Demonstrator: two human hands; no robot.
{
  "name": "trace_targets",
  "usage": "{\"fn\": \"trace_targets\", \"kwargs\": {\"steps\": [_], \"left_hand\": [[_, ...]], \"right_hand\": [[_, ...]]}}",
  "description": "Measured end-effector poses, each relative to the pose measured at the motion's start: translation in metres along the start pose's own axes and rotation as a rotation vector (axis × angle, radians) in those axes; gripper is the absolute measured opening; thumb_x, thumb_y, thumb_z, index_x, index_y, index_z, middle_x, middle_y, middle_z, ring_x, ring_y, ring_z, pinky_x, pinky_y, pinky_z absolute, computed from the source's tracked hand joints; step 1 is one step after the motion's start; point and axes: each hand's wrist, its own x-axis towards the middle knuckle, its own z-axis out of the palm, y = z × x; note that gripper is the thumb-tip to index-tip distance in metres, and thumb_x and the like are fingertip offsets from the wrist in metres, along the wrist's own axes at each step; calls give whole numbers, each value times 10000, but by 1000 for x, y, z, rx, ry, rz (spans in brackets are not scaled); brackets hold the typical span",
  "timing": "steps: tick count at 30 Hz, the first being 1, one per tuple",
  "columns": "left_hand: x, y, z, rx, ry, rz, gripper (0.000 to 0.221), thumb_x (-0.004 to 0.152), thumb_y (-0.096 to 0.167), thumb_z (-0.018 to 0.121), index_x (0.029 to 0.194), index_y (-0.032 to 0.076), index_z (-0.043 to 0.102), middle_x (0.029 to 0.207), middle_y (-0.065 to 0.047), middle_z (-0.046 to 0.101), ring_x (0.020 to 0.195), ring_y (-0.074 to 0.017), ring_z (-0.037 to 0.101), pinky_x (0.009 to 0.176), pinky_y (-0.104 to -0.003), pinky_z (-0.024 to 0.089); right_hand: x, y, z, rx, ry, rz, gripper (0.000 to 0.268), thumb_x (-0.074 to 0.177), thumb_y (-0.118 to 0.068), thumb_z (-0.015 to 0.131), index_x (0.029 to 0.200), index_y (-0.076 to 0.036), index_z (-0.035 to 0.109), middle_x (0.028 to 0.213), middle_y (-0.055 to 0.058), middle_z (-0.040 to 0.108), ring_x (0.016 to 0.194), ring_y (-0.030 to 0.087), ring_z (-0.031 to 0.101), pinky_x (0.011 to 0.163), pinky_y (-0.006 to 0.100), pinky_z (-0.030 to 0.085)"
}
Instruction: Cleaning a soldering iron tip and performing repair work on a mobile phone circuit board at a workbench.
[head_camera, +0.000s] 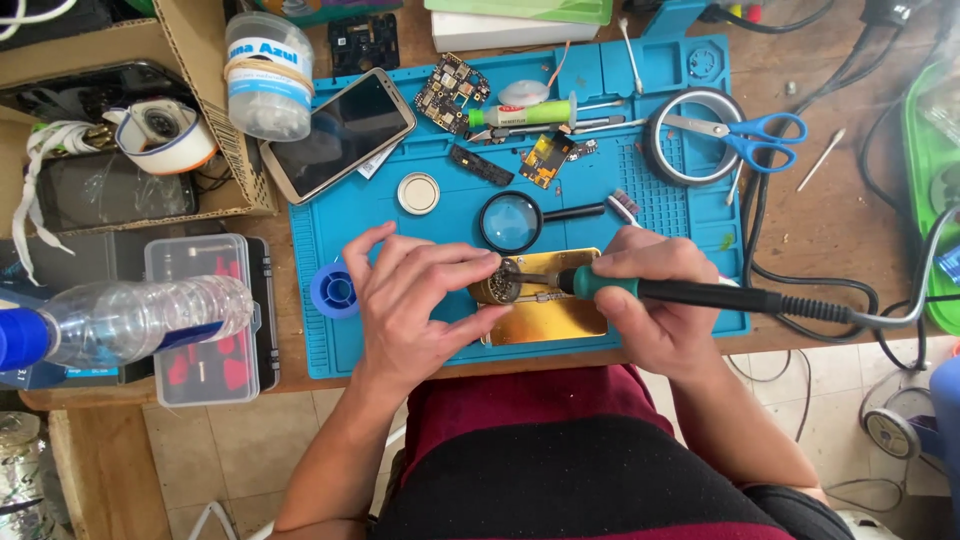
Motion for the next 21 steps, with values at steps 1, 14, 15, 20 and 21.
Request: {"fn": "trace_targets", "kwargs": {"steps": [1, 14, 15, 20, 21], "left_hand": [[-1, 0, 0, 4, 6, -2, 365, 1036, 516, 903, 1222, 214, 817, 1218, 57, 880, 1117, -200, 768, 1211, -546, 369], [-1, -9, -10, -97, 63, -96, 404, 1004, 504, 907, 1257, 201, 822, 1241, 18, 867, 1186, -213, 757, 1254, -544, 353], [-4, -10, -10, -111, 55, -124, 416, 990, 472, 950, 1280, 206, 816, 1275, 24, 858, 1221, -220, 755, 1259, -548, 357], [3, -9, -30, -62, 48, -169, 409, 1063, 464, 842, 1337, 166, 783, 1308, 4, 851, 1199, -220, 765, 1223, -506, 383], [5, -8, -35, -20, 43, -204, 420, 1099, 466, 778, 1361, 137, 758, 1321, -24, 844, 1213, -226, 764, 1224, -504, 381]], "right_hand": [[2, -5, -1, 2, -6, -5, 210, 1172, -257, 686, 1221, -63, 624, 902, 81, 663, 701, 223, 567, 729, 377, 497], [25, -14, 7, 146, 76, 82, 273, 1236, -361, 607, 1240, -90, 567, 790, 53, 626, 672, 143, 626, 783, 310, 495], [25, -16, 7, 181, 139, 87, 284, 1243, -381, 606, 1235, -98, 575, 789, 48, 601, 668, 133, 609, 799, 308, 482], [18, -13, -11, 286, 289, 172, 319, 1216, -424, 662, 1195, -121, 566, 758, 43, 510, 641, 147, 553, 655, 253, 473], [16, -12, -16, 328, 326, 213, 318, 1209, -419, 676, 1199, -118, 573, 791, 48, 498, 664, 144, 530, 582, 228, 451]]}}
